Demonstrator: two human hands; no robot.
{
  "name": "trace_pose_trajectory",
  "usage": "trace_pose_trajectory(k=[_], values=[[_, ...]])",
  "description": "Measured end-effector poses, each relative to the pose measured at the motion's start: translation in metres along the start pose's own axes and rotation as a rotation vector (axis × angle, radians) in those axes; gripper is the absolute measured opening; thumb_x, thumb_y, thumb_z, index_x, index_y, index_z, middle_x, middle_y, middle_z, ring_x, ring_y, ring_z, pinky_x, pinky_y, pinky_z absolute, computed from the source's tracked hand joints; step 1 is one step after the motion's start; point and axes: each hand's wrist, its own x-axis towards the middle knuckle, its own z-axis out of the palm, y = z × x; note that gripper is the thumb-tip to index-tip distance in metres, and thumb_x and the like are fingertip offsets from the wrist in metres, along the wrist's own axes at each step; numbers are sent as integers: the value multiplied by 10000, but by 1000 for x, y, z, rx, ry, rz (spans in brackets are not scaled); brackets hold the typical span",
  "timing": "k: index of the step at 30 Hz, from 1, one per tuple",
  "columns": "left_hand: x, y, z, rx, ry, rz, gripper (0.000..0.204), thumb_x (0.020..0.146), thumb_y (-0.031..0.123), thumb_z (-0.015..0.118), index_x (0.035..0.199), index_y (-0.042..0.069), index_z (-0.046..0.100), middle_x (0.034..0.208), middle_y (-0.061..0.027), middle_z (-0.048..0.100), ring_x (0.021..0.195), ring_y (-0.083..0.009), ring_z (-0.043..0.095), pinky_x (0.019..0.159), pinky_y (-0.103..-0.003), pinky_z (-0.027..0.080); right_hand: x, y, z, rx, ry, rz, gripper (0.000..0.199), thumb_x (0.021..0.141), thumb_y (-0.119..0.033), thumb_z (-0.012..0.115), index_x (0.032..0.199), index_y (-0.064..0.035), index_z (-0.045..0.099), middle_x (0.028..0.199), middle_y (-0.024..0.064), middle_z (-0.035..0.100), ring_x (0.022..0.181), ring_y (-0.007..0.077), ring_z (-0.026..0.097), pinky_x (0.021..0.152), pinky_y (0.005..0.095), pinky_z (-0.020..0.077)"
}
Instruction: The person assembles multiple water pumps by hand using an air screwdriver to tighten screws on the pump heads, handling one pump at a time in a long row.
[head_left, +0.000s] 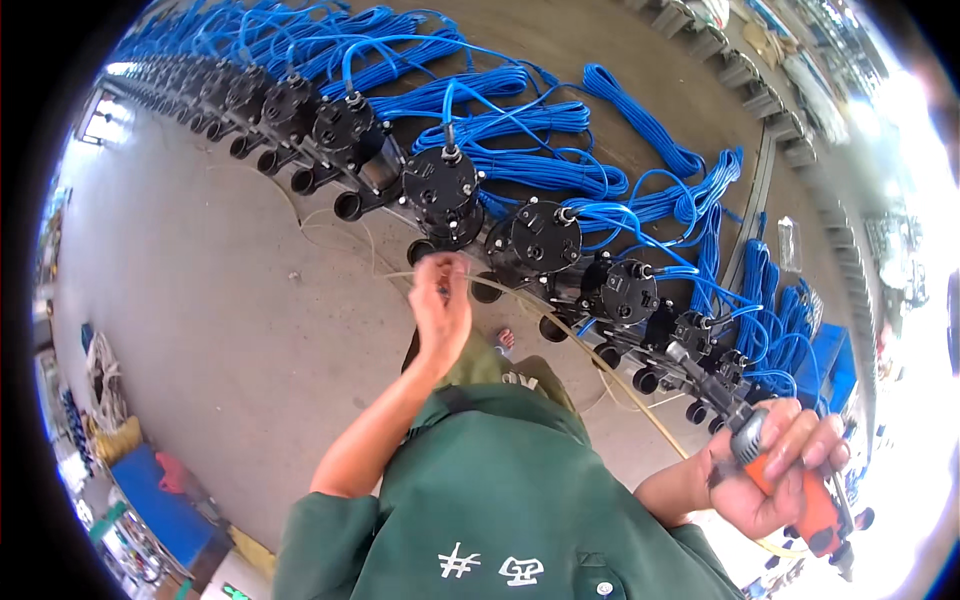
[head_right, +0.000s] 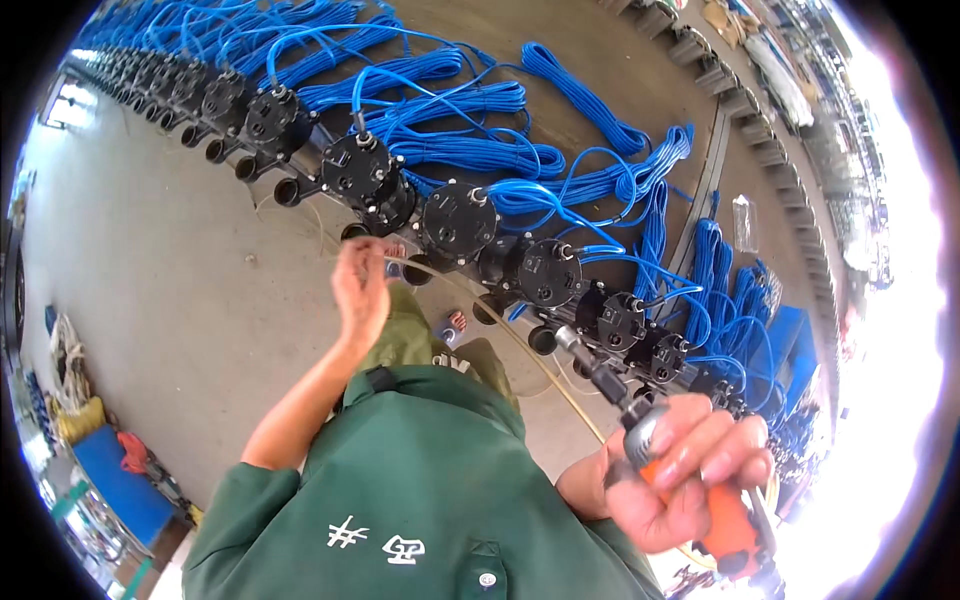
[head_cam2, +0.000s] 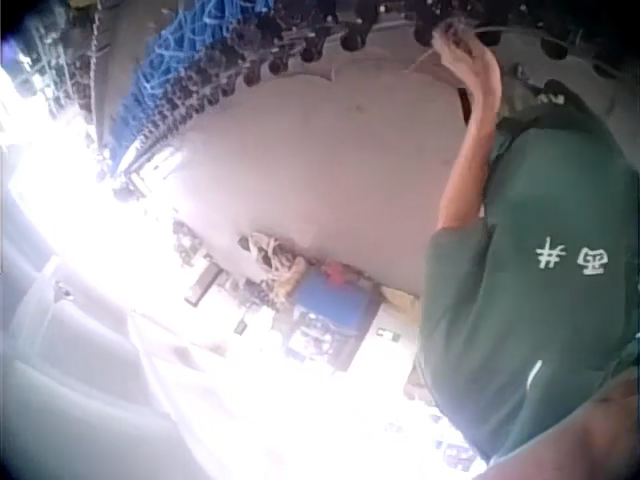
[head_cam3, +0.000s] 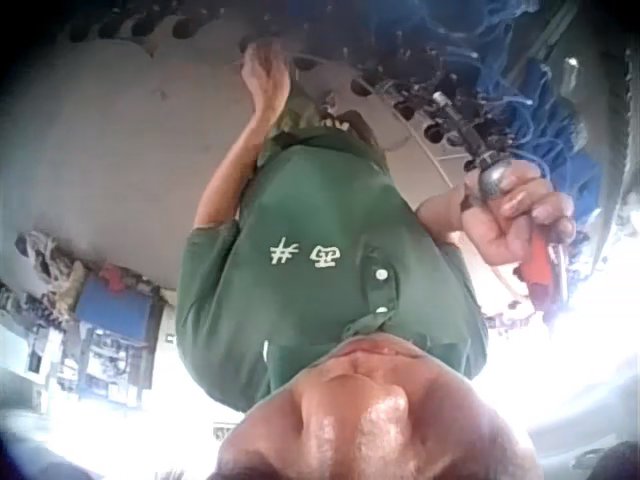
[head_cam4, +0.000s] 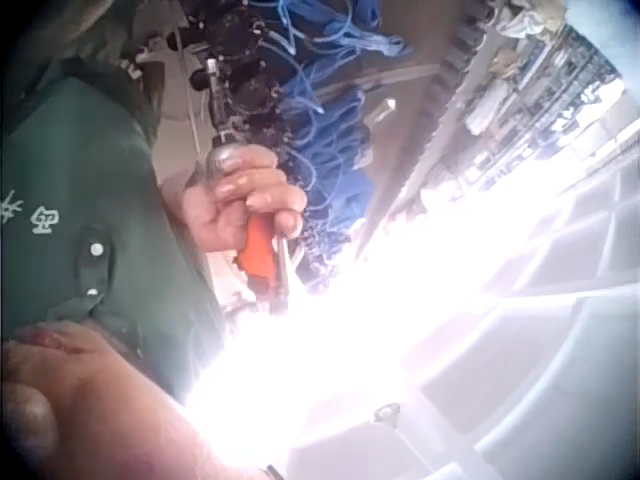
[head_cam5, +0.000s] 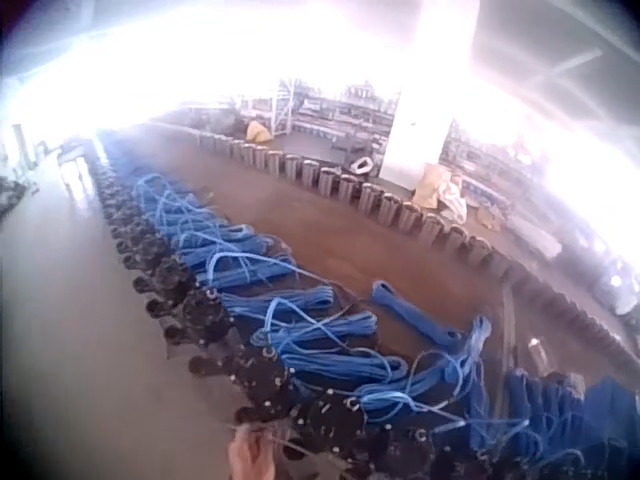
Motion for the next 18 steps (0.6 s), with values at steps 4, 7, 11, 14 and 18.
trace_pose_trajectory(k=[4,7,11,14,18], values=[[-25,-45,44,2,-192,-139,212,1025,187,516,1004,1,615,914,-75,732,855,-143,682,734,-279,505,-18,30,-2,-144,1,108,390,730,-57,555,1111,22,536,937,98,510,618,128,527,589,320,478],[-15,-48,63,-476,-309,-817,269,1042,213,434,1065,-3,591,1034,-138,715,933,-238,693,761,-325,527,-36,64,8,-198,-42,257,396,741,-45,524,1128,34,549,952,131,538,583,145,521,587,323,498],[-2,-53,85,-742,-243,-1191,222,1018,169,408,976,27,573,901,-155,693,765,-259,674,656,-397,529,-50,97,18,-261,-43,394,377,731,23,544,1107,12,520,888,134,541,575,157,530,576,331,512],[-8,-64,99,-982,-167,-1144,258,1039,137,367,1127,-2,565,1107,-166,642,871,-280,623,725,-398,529,-55,112,19,-285,-85,460,365,738,22,540,1101,18,516,893,135,545,581,157,534,586,329,512],[-26,-74,108,-1137,-98,-1043,198,1019,134,432,961,16,580,838,-117,671,768,-209,634,683,-325,507,-59,120,17,-349,-182,474,384,758,-27,520,1134,52,544,938,157,566,580,139,531,586,324,504]])
